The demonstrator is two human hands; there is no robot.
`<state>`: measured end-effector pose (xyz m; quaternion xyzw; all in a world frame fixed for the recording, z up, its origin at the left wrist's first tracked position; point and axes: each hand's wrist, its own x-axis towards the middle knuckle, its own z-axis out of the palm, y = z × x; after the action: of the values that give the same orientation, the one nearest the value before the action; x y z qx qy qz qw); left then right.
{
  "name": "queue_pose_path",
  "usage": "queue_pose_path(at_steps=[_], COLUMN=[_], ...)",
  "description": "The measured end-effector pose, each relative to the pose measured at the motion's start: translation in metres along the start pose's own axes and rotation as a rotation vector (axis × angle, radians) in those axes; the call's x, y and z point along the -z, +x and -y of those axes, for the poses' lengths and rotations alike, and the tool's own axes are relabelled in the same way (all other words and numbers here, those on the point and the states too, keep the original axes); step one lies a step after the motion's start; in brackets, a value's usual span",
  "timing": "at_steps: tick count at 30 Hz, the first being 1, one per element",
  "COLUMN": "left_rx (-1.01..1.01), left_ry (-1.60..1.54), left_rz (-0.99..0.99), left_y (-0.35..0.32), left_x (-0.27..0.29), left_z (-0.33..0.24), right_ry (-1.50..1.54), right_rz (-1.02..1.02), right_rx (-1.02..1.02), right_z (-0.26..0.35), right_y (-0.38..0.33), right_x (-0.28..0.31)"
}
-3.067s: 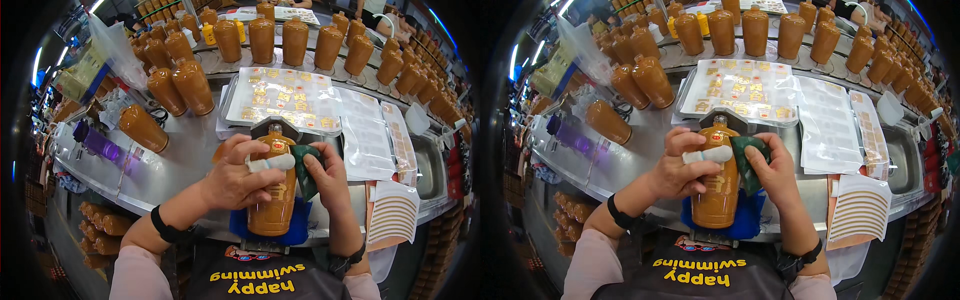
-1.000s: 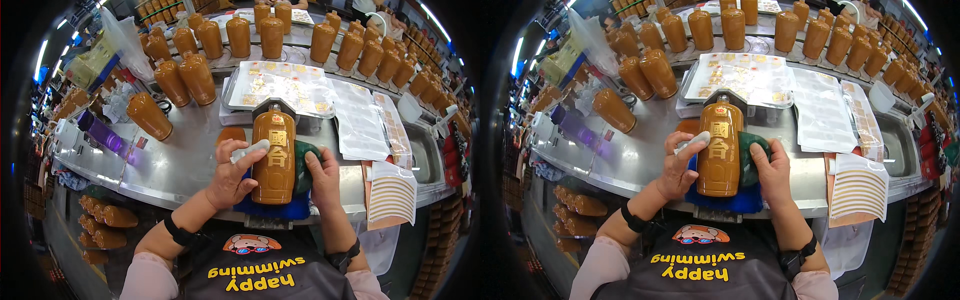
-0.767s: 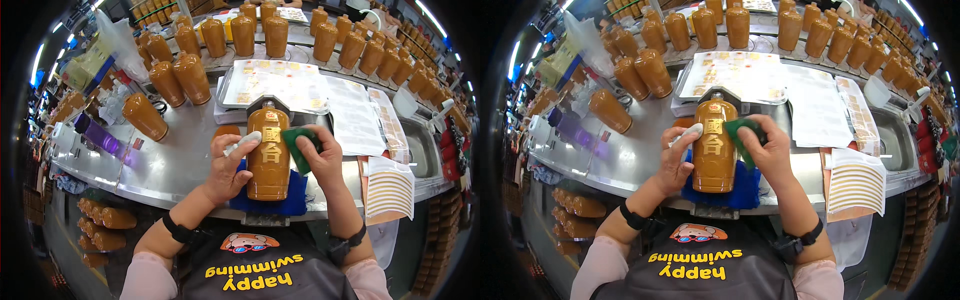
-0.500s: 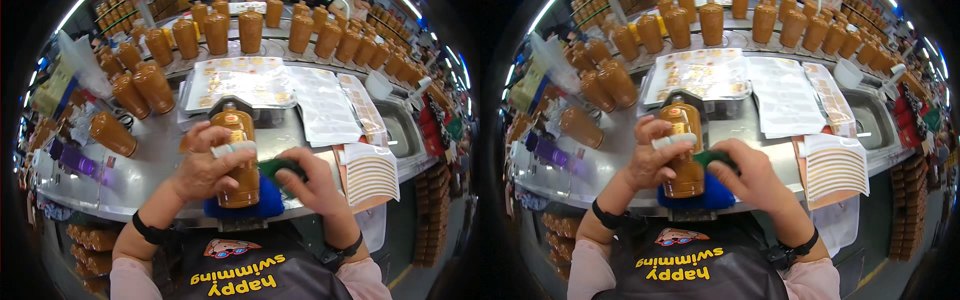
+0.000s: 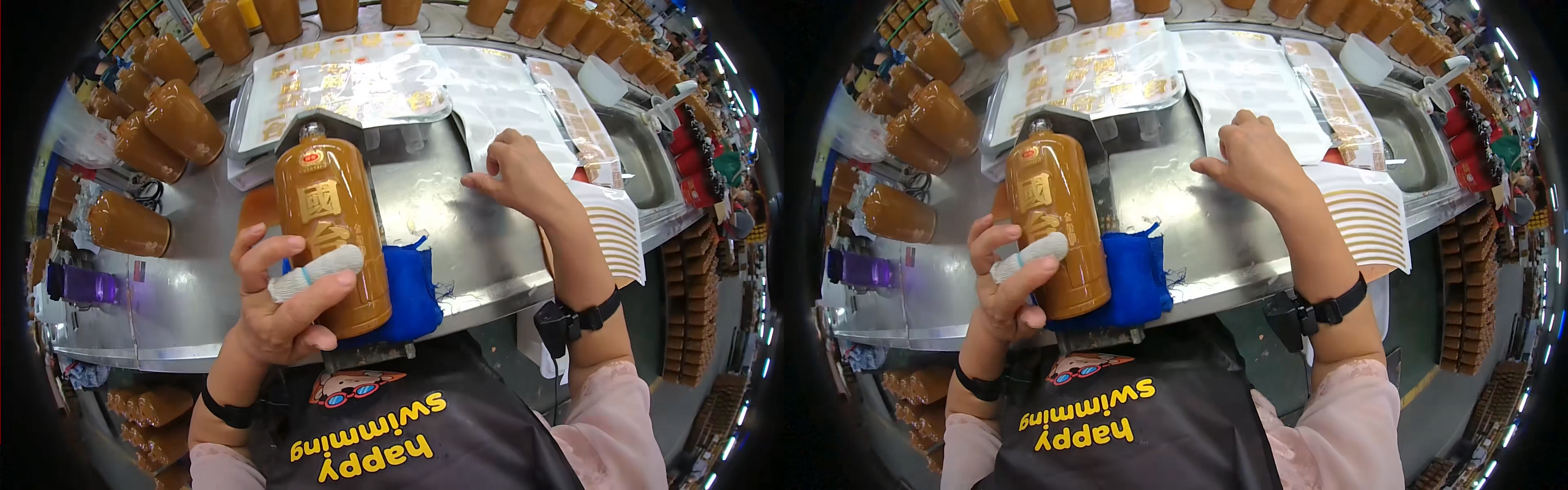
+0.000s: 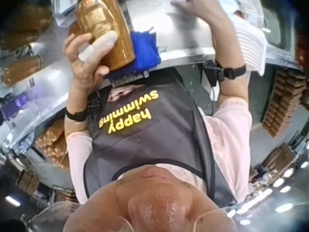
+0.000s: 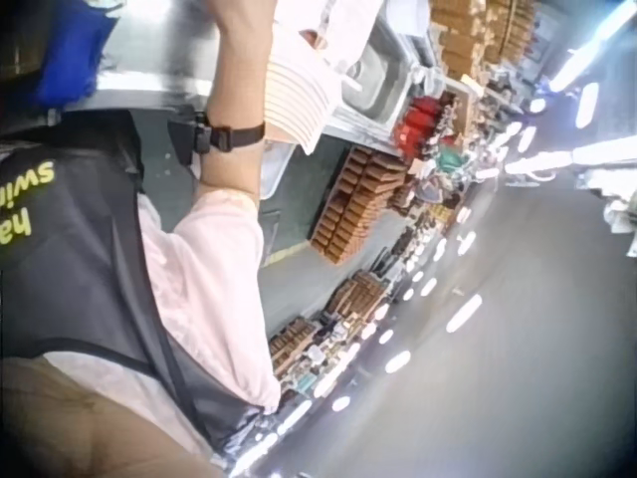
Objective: The person places a bottle on a stand, peels a label from a sheet, and presses it onto the bottle. They smooth the labels with a scraper and a cloth, apply a decorative strip, and place the bottle on a conveyor belt.
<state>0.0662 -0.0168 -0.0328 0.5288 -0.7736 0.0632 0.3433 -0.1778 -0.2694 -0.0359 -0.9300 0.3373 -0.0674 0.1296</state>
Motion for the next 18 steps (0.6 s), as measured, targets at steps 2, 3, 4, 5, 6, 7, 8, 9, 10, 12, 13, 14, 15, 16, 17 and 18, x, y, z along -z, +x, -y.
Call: queue_pose_path(at_steps=[2, 3, 4, 5, 6, 7, 8, 9, 10, 12, 13, 14, 15, 16, 17, 18], left_rx=[0.034, 0.062, 0.089, 0.099, 0.103, 0.146, 0.188, 0.191, 0.221, 0.252, 0.262, 0.273, 0.267, 0.28, 0.294, 0.278], left_ry=[-0.027, -0.031, -0.034, -0.043, -0.044, -0.055, -0.067, -0.068, -0.106, -0.143, -0.154, -0.164, -0.167, -0.133, -0.097, -0.112], left_rz=[-0.025, -0.067, -0.11, -0.132, -0.134, -0.154, -0.175, -0.177, -0.205, -0.239, -0.235, -0.233, -0.242, -0.225, -0.208, -0.221], left_y=[-0.01, -0.014, -0.018, -0.022, -0.026, -0.03, -0.033, -0.037, -0.04, -0.044, -0.046, -0.049, -0.049, -0.051, -0.054, -0.053], left_x=[-0.003, -0.004, -0.005, -0.006, -0.007, -0.009, -0.011, -0.013, -0.015, -0.016, -0.016, -0.015, -0.015, -0.013, -0.012, -0.013], left_z=[-0.001, -0.001, -0.002, -0.002, -0.002, -0.003, -0.003, -0.003, -0.004, -0.004, -0.005, -0.005, -0.006, -0.005, -0.005, -0.005], right_ry=[-0.157, -0.203, -0.203, -0.098, 0.006, 0.057, 0.053, 0.1, 0.148, 0.109, 0.075, 0.041, 0.016, 0.086, 0.31, 0.407], right_rz=[-0.029, -0.017, -0.012, 0.009, 0.03, 0.055, 0.057, 0.088, 0.117, 0.146, 0.082, 0.018, -0.047, -0.013, -0.012, -0.037], right_rx=[-0.103, -0.112, -0.114, -0.131, -0.144, -0.154, -0.152, -0.189, -0.226, -0.2, -0.184, -0.167, -0.141, -0.281, -0.443, -0.48], right_z=[0.009, 0.008, 0.004, -0.001, -0.005, -0.006, -0.011, -0.015, -0.017, -0.019, -0.022, -0.027, -0.047, -0.05, -0.063, -0.107], right_y=[0.003, 0.007, 0.01, 0.012, 0.013, 0.012, 0.013, 0.015, 0.016, 0.017, 0.017, 0.017, 0.016, 0.02, 0.024, 0.026], right_x=[-0.004, -0.007, -0.008, -0.009, -0.008, -0.002, -0.001, -0.001, 0.0, 0.01, 0.015, 0.02, 0.026, 0.043, 0.054, 0.068])
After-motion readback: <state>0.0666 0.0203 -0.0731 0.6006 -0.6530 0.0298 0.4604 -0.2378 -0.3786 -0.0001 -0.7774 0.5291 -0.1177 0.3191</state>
